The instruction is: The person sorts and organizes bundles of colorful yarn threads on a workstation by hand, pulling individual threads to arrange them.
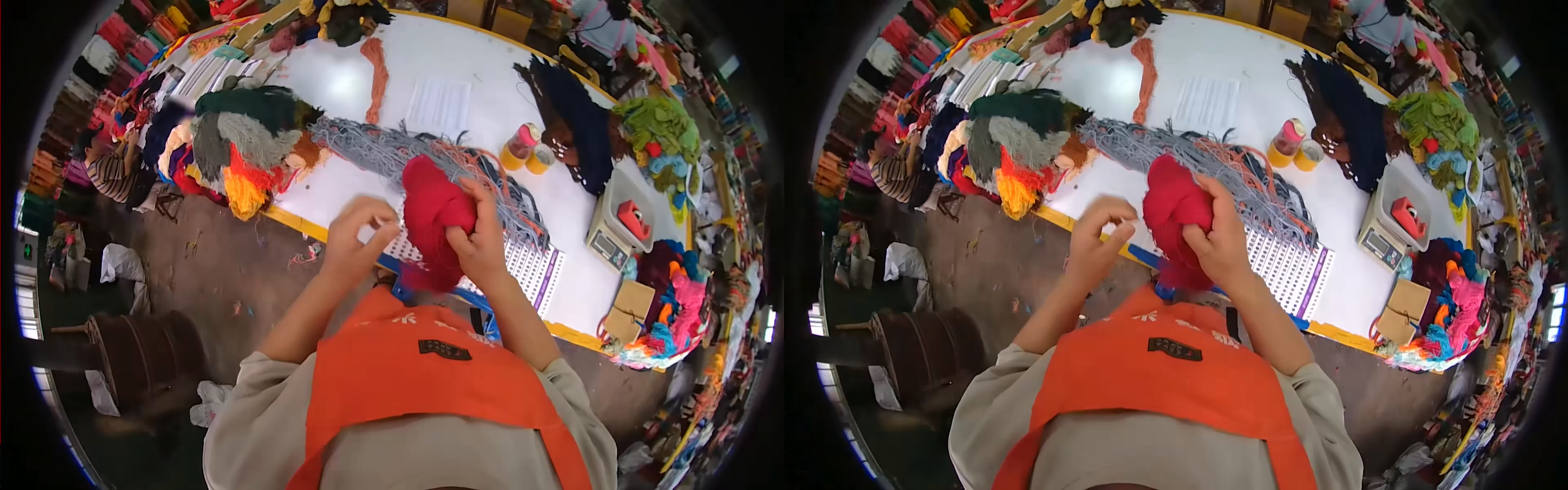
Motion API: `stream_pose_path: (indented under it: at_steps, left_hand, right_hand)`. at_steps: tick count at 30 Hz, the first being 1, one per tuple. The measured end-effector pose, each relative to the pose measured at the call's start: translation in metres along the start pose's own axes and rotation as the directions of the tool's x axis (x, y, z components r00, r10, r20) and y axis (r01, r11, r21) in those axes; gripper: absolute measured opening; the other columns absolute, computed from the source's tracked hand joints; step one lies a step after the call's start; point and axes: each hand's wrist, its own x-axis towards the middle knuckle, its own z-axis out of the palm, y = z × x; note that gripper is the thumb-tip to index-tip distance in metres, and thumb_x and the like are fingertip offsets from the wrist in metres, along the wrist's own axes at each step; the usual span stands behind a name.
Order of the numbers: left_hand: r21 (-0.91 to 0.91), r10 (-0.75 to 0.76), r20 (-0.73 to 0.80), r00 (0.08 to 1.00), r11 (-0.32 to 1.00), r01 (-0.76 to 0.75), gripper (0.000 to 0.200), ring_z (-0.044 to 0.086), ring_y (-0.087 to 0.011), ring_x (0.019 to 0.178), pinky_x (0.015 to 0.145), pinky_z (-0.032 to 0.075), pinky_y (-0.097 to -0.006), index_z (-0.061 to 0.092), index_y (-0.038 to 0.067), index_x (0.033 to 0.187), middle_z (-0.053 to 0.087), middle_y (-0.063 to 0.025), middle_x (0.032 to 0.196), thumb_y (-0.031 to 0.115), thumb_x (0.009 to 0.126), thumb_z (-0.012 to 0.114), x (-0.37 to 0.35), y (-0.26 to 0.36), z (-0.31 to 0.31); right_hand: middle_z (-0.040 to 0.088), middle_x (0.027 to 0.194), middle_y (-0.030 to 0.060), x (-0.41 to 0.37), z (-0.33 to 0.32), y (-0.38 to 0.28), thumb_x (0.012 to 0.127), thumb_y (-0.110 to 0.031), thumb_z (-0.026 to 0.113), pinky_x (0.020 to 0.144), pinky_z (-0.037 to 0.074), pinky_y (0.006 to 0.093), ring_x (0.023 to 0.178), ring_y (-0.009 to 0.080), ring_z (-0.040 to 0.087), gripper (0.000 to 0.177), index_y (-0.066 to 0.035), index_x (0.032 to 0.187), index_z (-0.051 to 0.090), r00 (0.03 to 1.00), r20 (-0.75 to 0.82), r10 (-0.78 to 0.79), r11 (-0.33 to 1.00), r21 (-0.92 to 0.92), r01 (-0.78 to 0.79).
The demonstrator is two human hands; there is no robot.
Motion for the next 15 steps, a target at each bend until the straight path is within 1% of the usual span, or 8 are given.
stream_pose_path:
  at_steps: [2, 4, 7, 8, 10, 12, 14, 15]
  left_hand:
    - [0.031, 0.173, -0.084, 0.981, 0.985, -0.171, 0.042, 0.061, -0.0265, 0.095, 0.085, 0.049, -0.0365, 0.06, 0.002, 0.109, 0.06, -0.0115, 0.101, 0.017, 0.075, 0.08, 0.003, 0.027, 0.013]
    - [0.127, 0.151, -0.024, 0.988, 0.981, -0.147, 0.044, 0.057, -0.0184, 0.097, 0.084, 0.046, -0.0292, 0.058, 0.003, 0.113, 0.057, -0.007, 0.109, 0.016, 0.076, 0.078, -0.005, 0.035, 0.021]
    - [-0.022, -0.093, 0.185, 0.978, 0.995, 0.099, 0.036, 0.056, -0.0127, 0.094, 0.085, 0.047, -0.0291, 0.059, 0.002, 0.107, 0.056, -0.0037, 0.1, 0.006, 0.075, 0.076, -0.016, 0.036, 0.02]
    - [-0.018, -0.092, 0.182, 0.979, 0.995, 0.097, 0.036, 0.056, -0.0127, 0.094, 0.085, 0.047, -0.0291, 0.059, 0.002, 0.107, 0.056, -0.0037, 0.1, 0.006, 0.075, 0.076, -0.018, 0.035, 0.018]
    - [-0.27, -0.16, 0.18, 0.971, 0.941, 0.205, 0.031, 0.056, -0.012, 0.095, 0.085, 0.047, -0.0286, 0.059, 0.003, 0.103, 0.056, -0.0024, 0.099, -0.002, 0.075, 0.072, -0.025, 0.031, 0.016]
    - [-0.422, -0.187, 0.137, 0.973, 0.877, 0.228, 0.029, 0.057, -0.0124, 0.095, 0.088, 0.046, -0.0282, 0.059, 0.003, 0.1, 0.056, -0.0016, 0.101, -0.008, 0.074, 0.068, -0.029, 0.031, 0.01]
    - [-0.349, -0.019, -0.124, 0.992, 0.937, -0.026, 0.027, 0.058, -0.0132, 0.094, 0.086, 0.046, -0.0257, 0.063, 0.002, 0.099, 0.057, -0.0026, 0.1, -0.005, 0.074, 0.07, -0.037, 0.038, 0.002]
    - [-0.426, -0.103, -0.14, 0.985, 0.904, 0.034, 0.026, 0.06, -0.0148, 0.095, 0.089, 0.046, -0.0273, 0.061, 0.001, 0.101, 0.06, -0.0047, 0.101, -0.006, 0.076, 0.067, -0.041, 0.044, -0.002]
  right_hand:
    - [0.055, 0.126, 0.0197, -0.013, -0.009, -0.011, 0.078, -0.008, 0.062, 0.097, 0.046, 0.037, 0.113, 0.0367, 0.057, 0.057, -0.005, 0.133, 0.048, 0.985, 0.151, -0.085, 0.985, -0.138, 0.107]
    - [0.057, 0.125, 0.0177, -0.021, -0.014, -0.016, 0.077, -0.011, 0.066, 0.088, 0.05, 0.0394, 0.108, 0.037, 0.059, 0.057, -0.008, 0.131, 0.049, 0.934, 0.314, -0.171, 0.948, -0.206, 0.243]
    - [0.061, 0.12, 0.0163, -0.023, -0.027, -0.022, 0.077, -0.015, 0.068, 0.08, 0.052, 0.041, 0.103, 0.0356, 0.062, 0.05, -0.008, 0.124, 0.053, 0.906, 0.352, -0.235, 0.919, -0.223, 0.325]
    - [0.062, 0.118, 0.0163, -0.022, -0.031, -0.025, 0.077, -0.015, 0.068, 0.079, 0.053, 0.0409, 0.103, 0.0353, 0.062, 0.047, -0.008, 0.122, 0.055, 0.886, 0.389, -0.253, 0.901, -0.239, 0.362]
    - [0.062, 0.122, 0.0168, -0.025, -0.031, -0.029, 0.079, -0.012, 0.067, 0.083, 0.052, 0.0383, 0.105, 0.0336, 0.063, 0.039, -0.007, 0.117, 0.057, 0.882, 0.389, -0.267, 0.892, -0.247, 0.379]
    - [0.06, 0.129, 0.0177, -0.024, -0.024, -0.025, 0.082, -0.01, 0.065, 0.09, 0.05, 0.0364, 0.107, 0.0309, 0.063, 0.033, -0.005, 0.113, 0.056, 0.906, 0.258, -0.335, 0.942, 0.131, 0.31]
    - [0.057, 0.135, 0.0176, -0.033, -0.014, -0.012, 0.088, -0.008, 0.062, 0.098, 0.046, 0.0358, 0.111, 0.0275, 0.062, 0.027, -0.003, 0.113, 0.054, 0.923, 0.263, -0.28, 0.945, 0.243, 0.218]
    - [0.056, 0.135, 0.0171, -0.038, -0.006, -0.007, 0.089, -0.008, 0.062, 0.1, 0.044, 0.0364, 0.113, 0.0266, 0.06, 0.028, -0.003, 0.115, 0.053, 0.961, 0.22, -0.168, 0.855, 0.518, 0.031]
